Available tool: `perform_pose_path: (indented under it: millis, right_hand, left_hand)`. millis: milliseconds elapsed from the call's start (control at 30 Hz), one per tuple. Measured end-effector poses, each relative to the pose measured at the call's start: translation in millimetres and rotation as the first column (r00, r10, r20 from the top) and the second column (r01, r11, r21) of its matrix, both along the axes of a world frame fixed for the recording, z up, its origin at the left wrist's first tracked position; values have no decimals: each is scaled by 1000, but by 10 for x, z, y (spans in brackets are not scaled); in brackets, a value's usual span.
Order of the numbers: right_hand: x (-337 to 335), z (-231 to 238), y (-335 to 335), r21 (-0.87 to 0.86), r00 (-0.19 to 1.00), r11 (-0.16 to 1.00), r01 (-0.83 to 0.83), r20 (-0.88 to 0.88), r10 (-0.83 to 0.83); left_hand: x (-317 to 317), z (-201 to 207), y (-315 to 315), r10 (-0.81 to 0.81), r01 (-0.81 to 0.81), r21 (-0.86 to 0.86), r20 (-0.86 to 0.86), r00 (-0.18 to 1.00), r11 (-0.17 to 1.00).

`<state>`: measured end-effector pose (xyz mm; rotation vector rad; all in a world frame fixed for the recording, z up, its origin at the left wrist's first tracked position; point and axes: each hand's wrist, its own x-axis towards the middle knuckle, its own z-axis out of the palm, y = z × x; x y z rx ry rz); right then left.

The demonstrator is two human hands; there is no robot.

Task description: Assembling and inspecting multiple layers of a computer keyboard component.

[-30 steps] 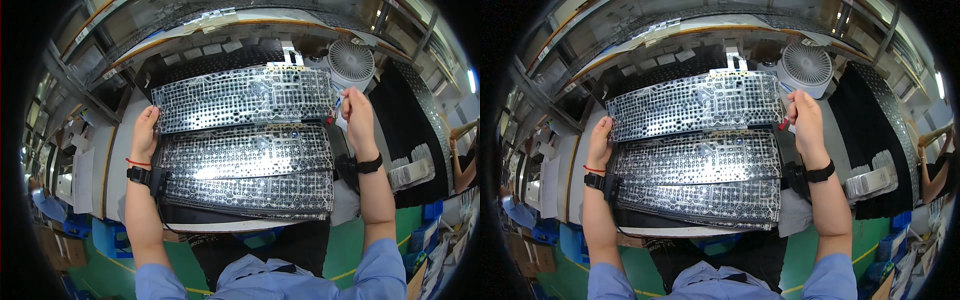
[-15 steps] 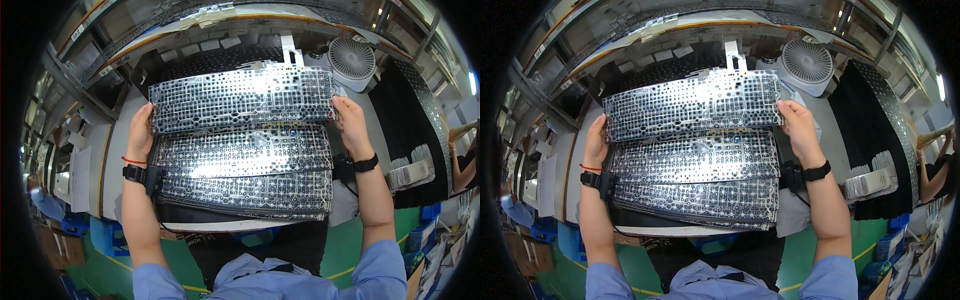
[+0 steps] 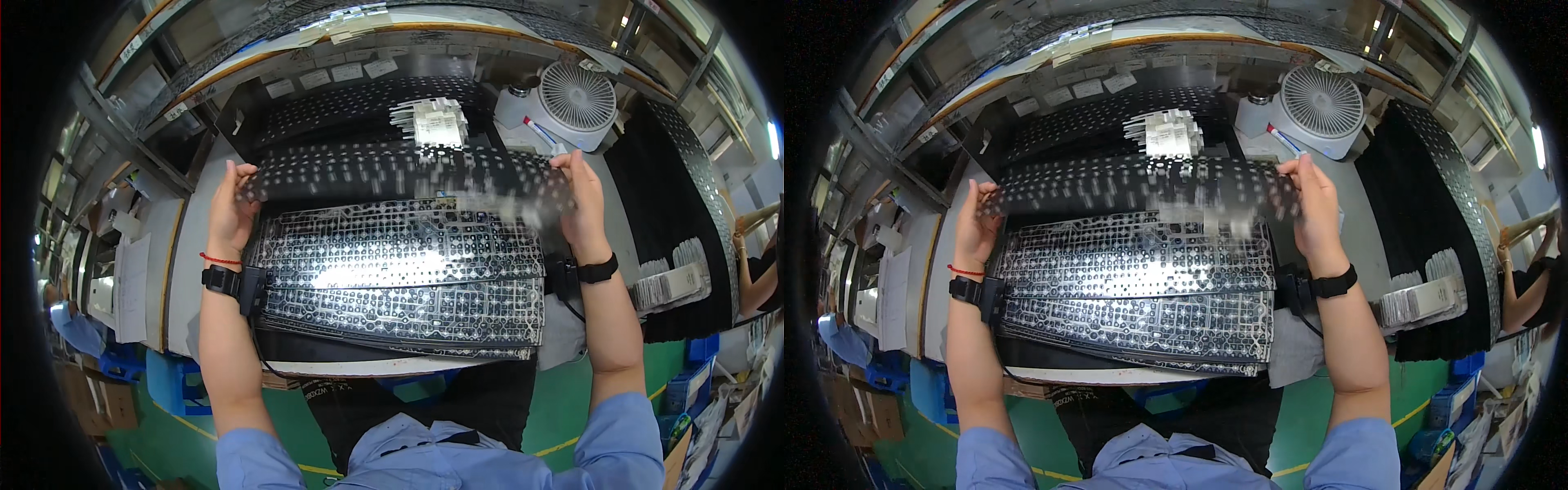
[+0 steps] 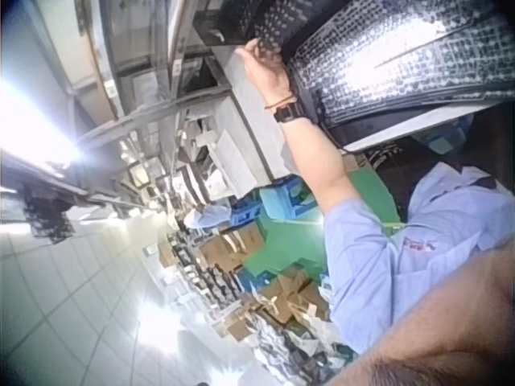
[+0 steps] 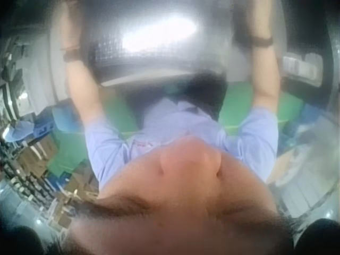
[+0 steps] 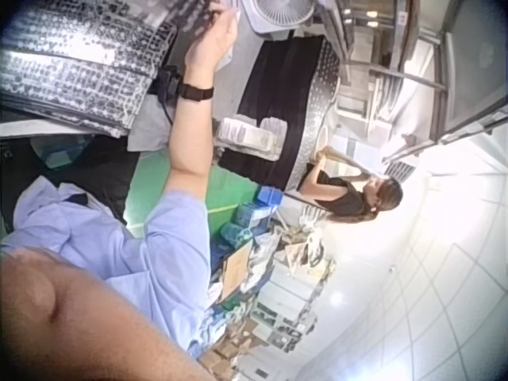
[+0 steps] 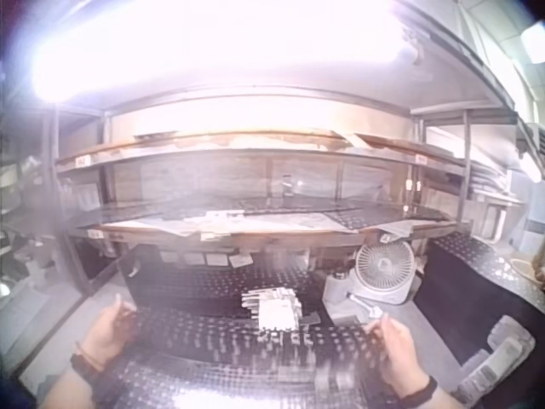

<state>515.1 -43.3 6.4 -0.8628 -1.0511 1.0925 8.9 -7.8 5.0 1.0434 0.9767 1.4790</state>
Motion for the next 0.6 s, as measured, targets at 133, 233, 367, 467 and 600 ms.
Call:
perform_pose_path:
  millis: [133,233,367,467,600]
  right_hand:
    - [-41,-75,38,47,993,998,50,102,-55]
    - [-121,-15,5,82,983,995,63,168,-77]
    - [-77,-51,21,95,976,995,35,212,-55]
    - [-25,-92,35,124,980,992,25,191,-49]
    - [-68,-77,23,192,987,980,52,137,-79]
  left_hand:
    - [101,27,-31,9,-8,16,-93,996,1000]
    - [126,67,-20,-4,-6,-49,-203,979,999]
    - [-52,-24,11,-82,45,-115,-341,937,992]
    - [18,-7,-13,-96,41,-154,-373,923,987]
    - [-2,-28,3,-98,69,-100,-321,942,993]
